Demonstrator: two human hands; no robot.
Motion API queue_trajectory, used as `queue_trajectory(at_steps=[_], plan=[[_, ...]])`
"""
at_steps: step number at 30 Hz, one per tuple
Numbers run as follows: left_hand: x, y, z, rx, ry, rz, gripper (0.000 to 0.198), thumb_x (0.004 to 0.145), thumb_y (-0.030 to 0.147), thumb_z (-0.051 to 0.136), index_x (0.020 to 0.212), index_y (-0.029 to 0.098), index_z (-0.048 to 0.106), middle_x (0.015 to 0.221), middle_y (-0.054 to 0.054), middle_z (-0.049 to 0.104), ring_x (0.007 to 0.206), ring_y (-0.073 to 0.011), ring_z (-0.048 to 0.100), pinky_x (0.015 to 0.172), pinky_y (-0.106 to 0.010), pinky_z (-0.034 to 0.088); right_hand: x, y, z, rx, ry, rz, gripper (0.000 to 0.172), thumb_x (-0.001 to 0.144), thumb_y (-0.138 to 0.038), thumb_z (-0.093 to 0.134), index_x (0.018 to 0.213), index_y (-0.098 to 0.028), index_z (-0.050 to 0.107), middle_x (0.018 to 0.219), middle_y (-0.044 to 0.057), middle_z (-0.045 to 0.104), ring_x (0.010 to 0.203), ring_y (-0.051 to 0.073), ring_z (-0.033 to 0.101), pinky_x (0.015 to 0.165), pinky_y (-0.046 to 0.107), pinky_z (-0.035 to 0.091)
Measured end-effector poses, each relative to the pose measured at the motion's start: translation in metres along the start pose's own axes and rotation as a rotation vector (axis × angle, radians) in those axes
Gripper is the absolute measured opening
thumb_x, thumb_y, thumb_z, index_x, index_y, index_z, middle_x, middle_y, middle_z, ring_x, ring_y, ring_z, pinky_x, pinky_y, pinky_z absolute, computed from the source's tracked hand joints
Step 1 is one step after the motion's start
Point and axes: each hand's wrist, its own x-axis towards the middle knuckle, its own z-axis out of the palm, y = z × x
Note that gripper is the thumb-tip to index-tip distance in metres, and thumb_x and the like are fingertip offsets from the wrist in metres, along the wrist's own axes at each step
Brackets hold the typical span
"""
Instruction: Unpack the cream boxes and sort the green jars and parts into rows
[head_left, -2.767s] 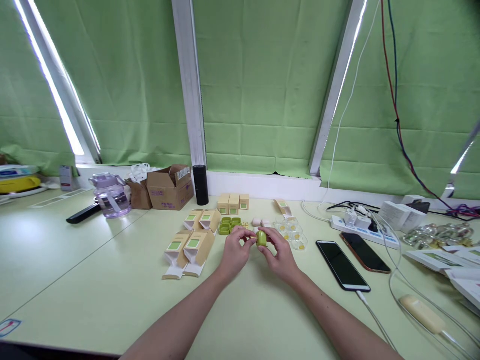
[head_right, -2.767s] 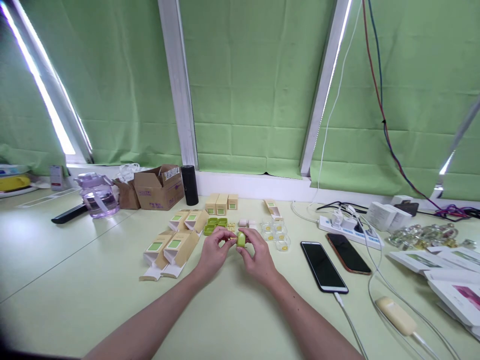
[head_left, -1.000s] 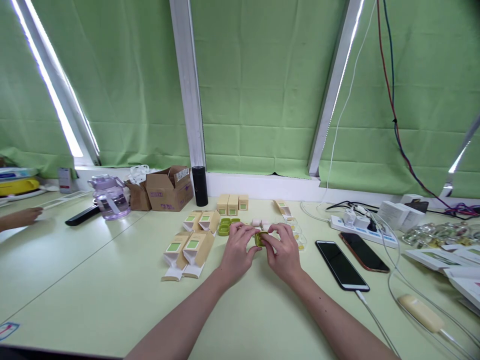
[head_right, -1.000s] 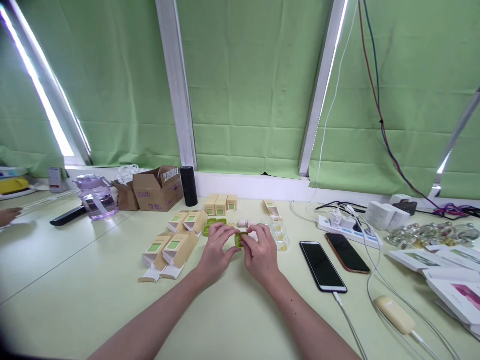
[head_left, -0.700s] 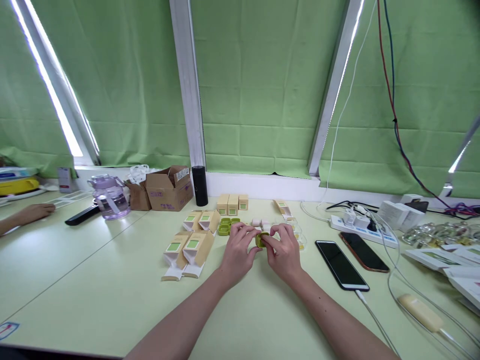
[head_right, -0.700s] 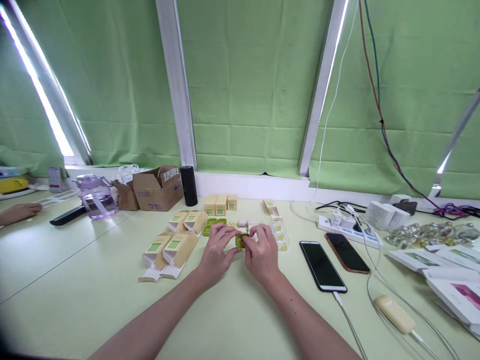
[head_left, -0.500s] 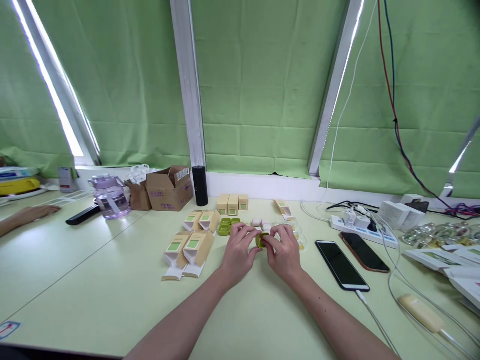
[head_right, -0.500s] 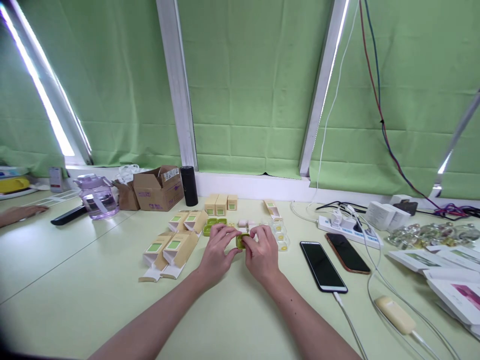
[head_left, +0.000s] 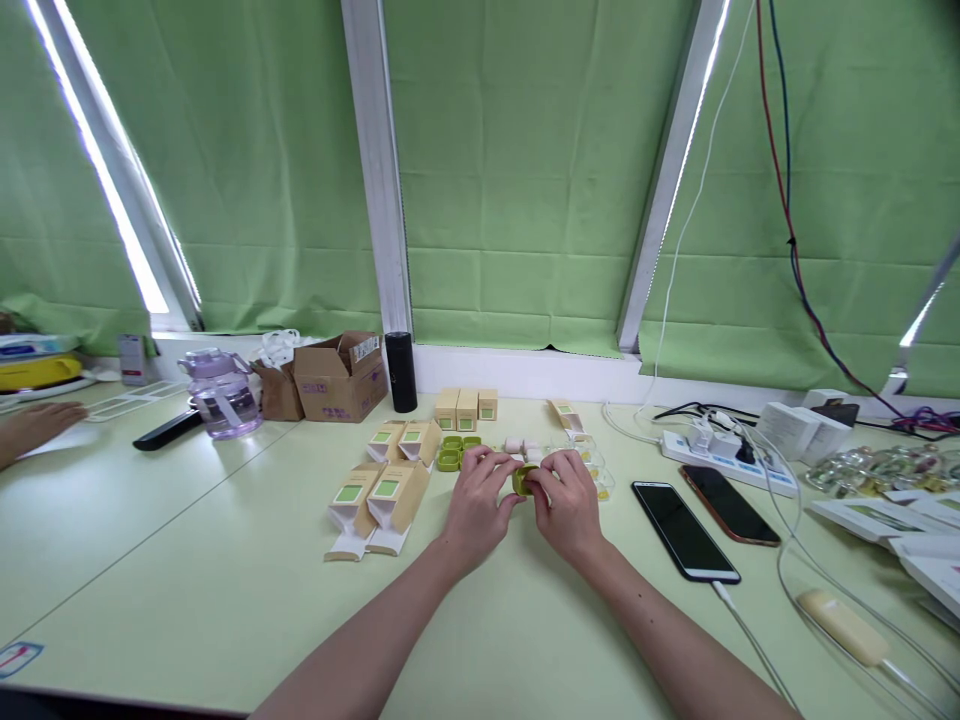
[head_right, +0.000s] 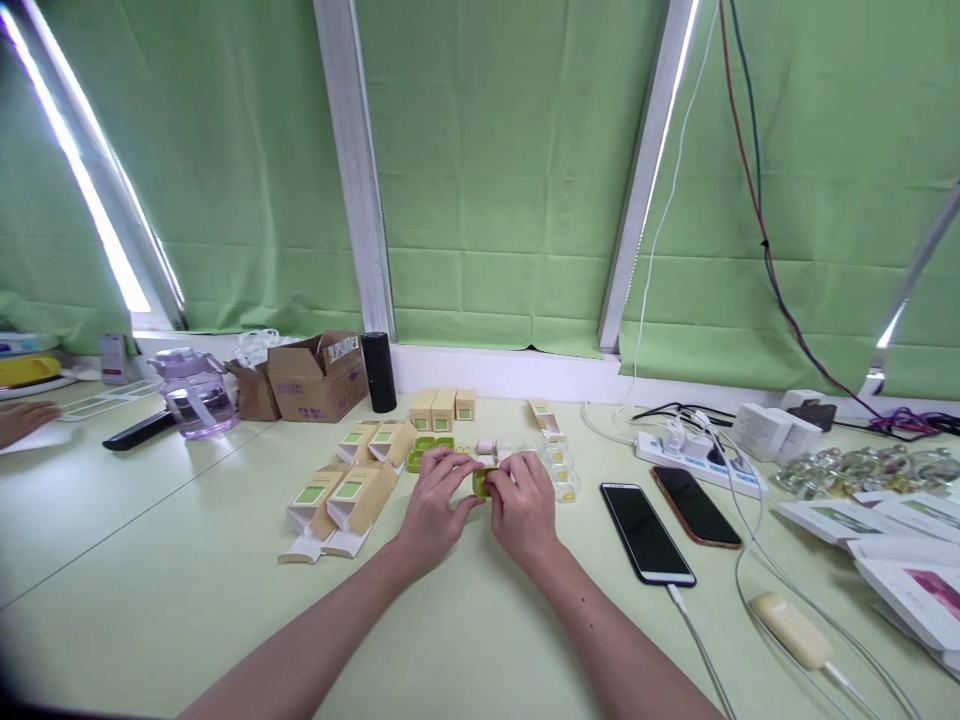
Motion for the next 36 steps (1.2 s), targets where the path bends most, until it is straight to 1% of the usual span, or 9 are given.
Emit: queue_trajectory(at_steps=[8,18,27,36], plan=[[0.0008,-0.0001,0.0000,0.010,0.007,-0.013,0.044,0.087,0.017,0.071,0.129,0.025,0.066,0.118,-0.011,0.069,0.117,-0.0326,0.052,0.098,-0.055,0.051,-0.0010,0.0017,0.0014,0.024,0.005,-0.005,0.020,0.095,-0.014,0.055,0.087,-0.024,0.070,0.082,0.007,0.058,0.083,0.024,0.049,0.068,0.037,0.042],[0.0038,0.0035,-0.0027,0.014,0.022,-0.021,0.044,0.085,0.016,0.072,0.128,0.025,0.067,0.117,-0.010,0.070,0.116,-0.0325,0.052,0.097,-0.053,0.052,0.0004,-0.0013,-0.0008,0.034,0.030,-0.035,0.021,0.096,-0.013,0.054,0.085,-0.024,0.069,0.080,0.007,0.057,0.081,0.023,0.048,0.068,0.037,0.041],[0.0029,0.0002,-0.0008,0.012,0.032,-0.034,0.045,0.084,0.015,0.074,0.127,0.025,0.067,0.118,-0.010,0.070,0.117,-0.0324,0.051,0.099,-0.053,0.051,0.0002,-0.0026,-0.0018,0.040,0.032,-0.044,0.021,0.096,-0.012,0.054,0.086,-0.024,0.068,0.081,0.007,0.057,0.082,0.024,0.048,0.068,0.038,0.041],[0.0025,-0.0017,-0.0004,0.034,0.037,-0.028,0.044,0.085,0.015,0.073,0.128,0.023,0.066,0.117,-0.010,0.070,0.117,-0.0333,0.052,0.098,-0.055,0.052,0.0003,-0.0036,-0.0005,0.021,0.057,-0.069,0.018,0.095,-0.010,0.055,0.087,-0.022,0.066,0.080,0.006,0.057,0.081,0.022,0.047,0.069,0.036,0.041]])
